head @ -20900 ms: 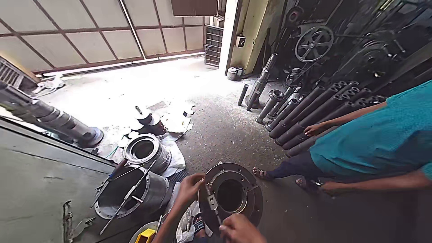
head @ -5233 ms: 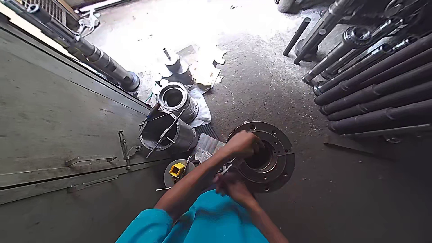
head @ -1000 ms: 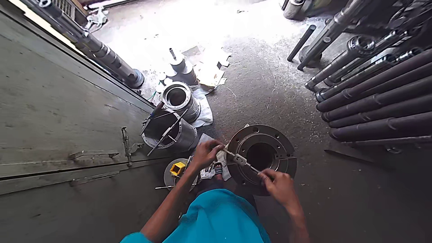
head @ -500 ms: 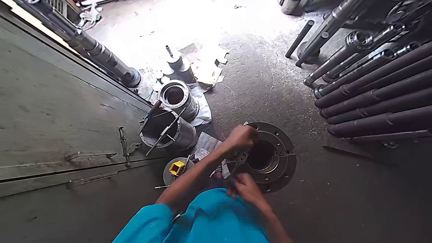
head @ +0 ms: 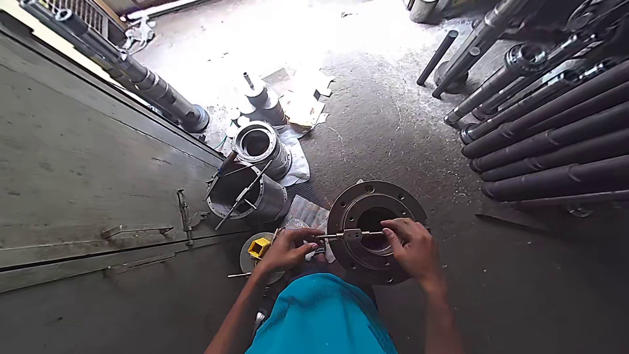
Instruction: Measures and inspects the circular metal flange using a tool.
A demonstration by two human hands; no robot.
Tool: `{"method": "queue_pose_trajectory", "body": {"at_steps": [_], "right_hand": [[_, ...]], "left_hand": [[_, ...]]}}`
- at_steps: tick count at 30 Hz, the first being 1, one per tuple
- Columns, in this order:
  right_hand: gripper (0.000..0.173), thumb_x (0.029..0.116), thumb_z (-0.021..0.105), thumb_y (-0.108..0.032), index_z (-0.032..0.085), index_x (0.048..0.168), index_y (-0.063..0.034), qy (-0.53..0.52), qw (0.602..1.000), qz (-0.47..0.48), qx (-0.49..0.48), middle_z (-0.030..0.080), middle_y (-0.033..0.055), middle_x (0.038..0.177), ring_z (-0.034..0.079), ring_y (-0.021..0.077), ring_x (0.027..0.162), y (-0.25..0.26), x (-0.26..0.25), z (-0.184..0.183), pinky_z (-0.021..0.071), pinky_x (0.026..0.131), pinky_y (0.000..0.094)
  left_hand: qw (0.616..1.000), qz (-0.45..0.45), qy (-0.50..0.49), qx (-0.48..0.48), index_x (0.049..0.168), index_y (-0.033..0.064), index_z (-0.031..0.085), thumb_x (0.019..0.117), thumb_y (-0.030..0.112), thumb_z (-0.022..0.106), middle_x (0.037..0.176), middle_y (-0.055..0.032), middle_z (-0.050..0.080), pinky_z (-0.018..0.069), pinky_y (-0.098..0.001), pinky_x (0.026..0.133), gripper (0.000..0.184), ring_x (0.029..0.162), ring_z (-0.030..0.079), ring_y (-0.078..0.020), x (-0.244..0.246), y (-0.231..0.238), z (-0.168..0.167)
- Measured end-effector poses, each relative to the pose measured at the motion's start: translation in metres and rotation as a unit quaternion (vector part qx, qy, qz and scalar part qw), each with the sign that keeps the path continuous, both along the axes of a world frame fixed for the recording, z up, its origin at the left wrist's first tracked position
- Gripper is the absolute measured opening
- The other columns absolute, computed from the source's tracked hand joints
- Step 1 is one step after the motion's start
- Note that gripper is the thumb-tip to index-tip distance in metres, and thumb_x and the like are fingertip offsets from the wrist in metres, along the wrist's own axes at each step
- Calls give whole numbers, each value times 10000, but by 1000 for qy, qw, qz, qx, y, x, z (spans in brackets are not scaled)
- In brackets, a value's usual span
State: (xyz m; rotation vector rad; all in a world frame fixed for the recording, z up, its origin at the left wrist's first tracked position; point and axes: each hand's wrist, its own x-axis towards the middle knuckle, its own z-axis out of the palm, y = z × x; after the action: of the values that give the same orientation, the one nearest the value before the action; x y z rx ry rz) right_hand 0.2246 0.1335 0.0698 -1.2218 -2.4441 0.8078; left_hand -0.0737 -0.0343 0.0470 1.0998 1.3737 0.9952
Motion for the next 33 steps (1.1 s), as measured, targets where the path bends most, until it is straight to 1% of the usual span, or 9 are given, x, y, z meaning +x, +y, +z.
{"method": "queue_pose_trajectory", "body": {"at_steps": [3,6,9,13,18,22,27,30,33], "right_hand": [[346,1025,535,-341,786,1058,-105,-69,993,51,-77,759,106,1018,726,301,936,14,15,-7,569,836,552],[392,1014,499,-335,752,900,-58,-67,994,43,-76,720,108,816,713,279,771,-17,21,-6,569,693,534],[411,1003,516,-353,688,772,-61,-59,992,47,-105,662,90,703,673,265,651,-73,9,-5,549,589,526],[416,963,513,-358,644,666,-99,-47,998,23,-42,618,34,621,628,192,545,-121,-21,-12,514,485,432],[289,972,599,-301,793,956,-86,-116,991,18,-58,762,124,866,743,354,798,-55,6,6,561,681,651],[294,1047,541,-299,759,1169,-145,-78,997,17,-20,764,110,1020,741,323,914,10,-6,-10,569,787,610],[267,1008,571,-280,769,1078,-115,-170,980,56,-91,756,157,940,728,389,897,15,-11,16,530,774,674],[297,1030,568,-312,770,1035,-95,-200,931,102,-289,764,100,859,743,297,798,-20,-2,21,581,772,592],[320,1067,494,-210,732,998,-7,4,875,70,-479,718,38,736,687,141,624,-81,-40,-3,614,656,365]], "left_hand": [[984,160,-67,29,1179,-24,719,1007,50,586,1005,-85,775,587,-268,558,229,618,682,-99,31,-3,-12],[973,193,-108,70,1100,-26,733,1001,3,559,1030,-80,772,564,-241,533,203,583,647,-59,32,26,-20],[983,147,-98,55,1124,13,733,1031,64,552,977,-70,757,535,-244,509,210,560,606,-67,31,75,-18],[998,-12,-36,49,1107,39,753,1043,84,537,970,-66,763,569,-316,657,229,717,676,-114,23,126,-11],[991,84,94,50,1068,96,774,1027,206,597,878,-1,758,557,-282,580,213,579,623,-53,7,60,-12],[975,219,-5,35,1112,9,759,977,91,659,958,-34,784,611,-256,648,186,706,713,-65,59,-18,-9],[951,306,-52,-3,1101,16,753,992,83,641,905,-47,765,552,-246,468,170,527,630,-73,71,-4,-2],[981,192,-5,-28,1137,71,747,1038,132,579,1003,-34,765,573,-284,550,205,604,655,-86,38,61,4],[991,-57,115,28,1085,92,784,993,90,624,1018,-52,779,584,-452,861,185,899,731,-165,40,139,4]]}}
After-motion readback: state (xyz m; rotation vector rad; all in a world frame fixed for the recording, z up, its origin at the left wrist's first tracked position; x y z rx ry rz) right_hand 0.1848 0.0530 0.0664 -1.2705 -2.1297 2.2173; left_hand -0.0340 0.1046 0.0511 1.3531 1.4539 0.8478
